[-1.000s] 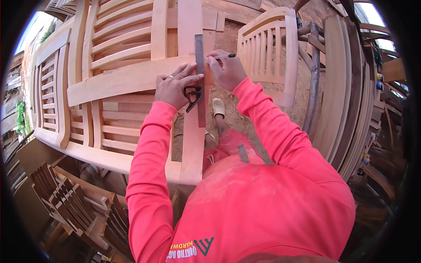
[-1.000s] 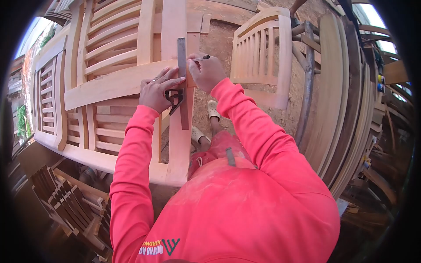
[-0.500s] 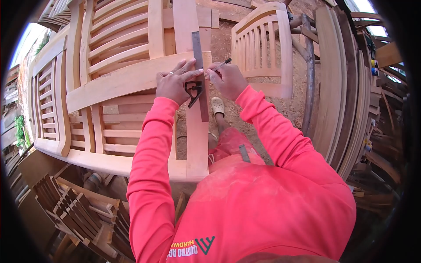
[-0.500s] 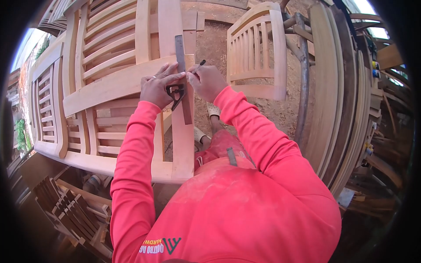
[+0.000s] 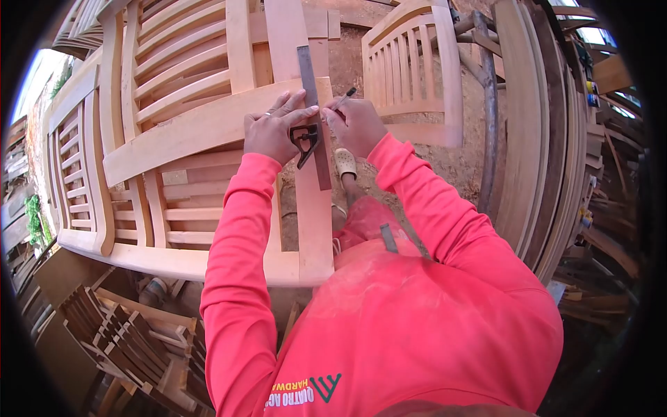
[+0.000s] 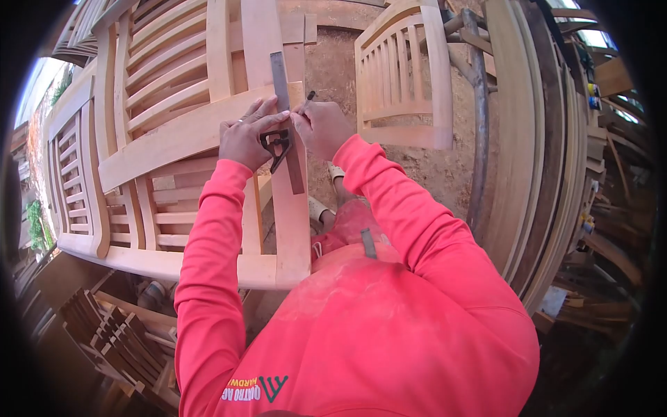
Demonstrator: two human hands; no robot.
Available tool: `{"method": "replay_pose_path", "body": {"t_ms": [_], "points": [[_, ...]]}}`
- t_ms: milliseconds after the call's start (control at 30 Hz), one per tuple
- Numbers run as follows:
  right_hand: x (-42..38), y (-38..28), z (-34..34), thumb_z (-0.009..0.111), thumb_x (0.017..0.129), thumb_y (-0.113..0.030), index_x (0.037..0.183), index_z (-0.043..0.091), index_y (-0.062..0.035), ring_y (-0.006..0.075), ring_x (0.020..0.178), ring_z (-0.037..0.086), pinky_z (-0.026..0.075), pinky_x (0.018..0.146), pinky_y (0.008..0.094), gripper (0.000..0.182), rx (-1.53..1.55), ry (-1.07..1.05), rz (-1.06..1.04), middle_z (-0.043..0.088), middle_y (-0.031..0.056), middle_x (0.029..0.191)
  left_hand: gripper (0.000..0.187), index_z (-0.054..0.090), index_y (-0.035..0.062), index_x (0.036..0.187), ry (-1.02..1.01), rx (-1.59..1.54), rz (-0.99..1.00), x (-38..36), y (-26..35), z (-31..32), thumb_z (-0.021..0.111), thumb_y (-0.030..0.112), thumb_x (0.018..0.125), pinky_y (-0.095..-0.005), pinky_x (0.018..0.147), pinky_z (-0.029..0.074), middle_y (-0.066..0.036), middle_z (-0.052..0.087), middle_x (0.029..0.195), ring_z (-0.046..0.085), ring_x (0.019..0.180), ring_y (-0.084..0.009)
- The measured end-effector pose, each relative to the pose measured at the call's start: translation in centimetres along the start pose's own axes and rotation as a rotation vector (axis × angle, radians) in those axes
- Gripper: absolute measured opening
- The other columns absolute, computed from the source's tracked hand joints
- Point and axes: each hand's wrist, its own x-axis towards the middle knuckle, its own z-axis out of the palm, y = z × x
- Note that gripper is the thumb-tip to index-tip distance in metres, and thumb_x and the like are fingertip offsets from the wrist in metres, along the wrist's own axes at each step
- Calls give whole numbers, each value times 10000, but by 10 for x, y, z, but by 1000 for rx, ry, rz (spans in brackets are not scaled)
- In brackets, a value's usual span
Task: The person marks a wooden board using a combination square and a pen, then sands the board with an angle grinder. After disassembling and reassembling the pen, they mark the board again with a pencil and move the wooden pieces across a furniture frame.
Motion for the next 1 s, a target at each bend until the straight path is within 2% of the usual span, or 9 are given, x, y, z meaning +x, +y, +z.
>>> {"method": "replay_pose_path", "body": {"t_ms": [167, 267, 400, 467, 533, 600, 733, 900, 1000], "points": [[44, 19, 17, 617, 965, -185, 931, 716, 14, 364, 681, 697, 548, 658, 434, 225, -21, 179, 15, 688, 204, 737, 643, 687, 441, 1284, 7, -49, 11, 0, -3, 4, 841, 238, 694, -369, 963, 397, 115, 518, 1545, 500, 1411, -109], [32, 26, 18, 616, 978, -198, 939, 708, 19, 300, 655, 698, 543, 654, 406, 239, 241, 144, 222, 696, 178, 735, 652, 682, 444, 1292, -9, -39, 7, -2, -7, 9, 840, 245, 691, -374, 977, 388, 113, 519, 1545, 496, 1415, -107], [-16, -1, -11, 588, 1011, -190, 994, 694, 22, 199, 674, 669, 524, 658, 365, 237, 191, 102, 247, 687, 130, 745, 705, 669, 449, 1314, -47, 2, -19, 0, 6, -6, 852, 236, 668, -389, 994, 379, 96, 483, 1578, 458, 1446, -113], [-47, 10, -13, 590, 1018, -283, 971, 685, 3, 362, 737, 681, 521, 688, 426, 305, 107, -6, 236, 697, 199, 826, 723, 661, 452, 1328, -53, 8, -10, -1, 4, -2, 856, 228, 669, -395, 1004, 370, 87, 463, 1594, 441, 1460, -117], [-84, -2, -29, 582, 1014, -333, 967, 686, -8, 432, 832, 672, 517, 744, 478, 344, -91, -189, 249, 694, 238, 882, 723, 657, 450, 1336, -50, 27, -9, -6, 6, -3, 854, 221, 679, -396, 1016, 363, 82, 458, 1598, 435, 1465, -122], [-126, 26, -30, 577, 1007, -361, 1036, 712, -35, 427, 907, 683, 521, 797, 497, 353, -329, -403, 248, 704, 245, 943, 719, 657, 442, 1341, -35, 26, -6, -8, 9, -6, 853, 216, 687, -395, 1026, 359, 79, 461, 1596, 434, 1466, -126], [-218, 42, -61, 599, 973, -441, 1110, 749, -104, 424, 991, 686, 528, 870, 512, 393, -607, -671, 610, 726, 209, 1041, 702, 662, 413, 1344, 27, 13, 24, -13, 7, 0, 848, 209, 699, -401, 1048, 353, 68, 479, 1584, 444, 1462, -145], [-310, 42, -98, 610, 977, -431, 1164, 738, -94, 410, 1045, 684, 523, 920, 505, 406, -562, -518, 797, 729, 211, 1077, 634, 665, 378, 1350, 124, 18, 54, -20, 4, 13, 794, 176, 764, -419, 1075, 347, 38, 529, 1544, 466, 1448, -164], [-340, 45, -105, 620, 967, -423, 1092, 754, -103, 419, 986, 688, 524, 868, 505, 369, -547, -390, 812, 733, 207, 1023, 580, 671, 355, 1348, 137, 67, 40, -25, 11, 19, 747, 150, 811, -423, 1088, 341, 25, 547, 1528, 468, 1447, -174]]}}
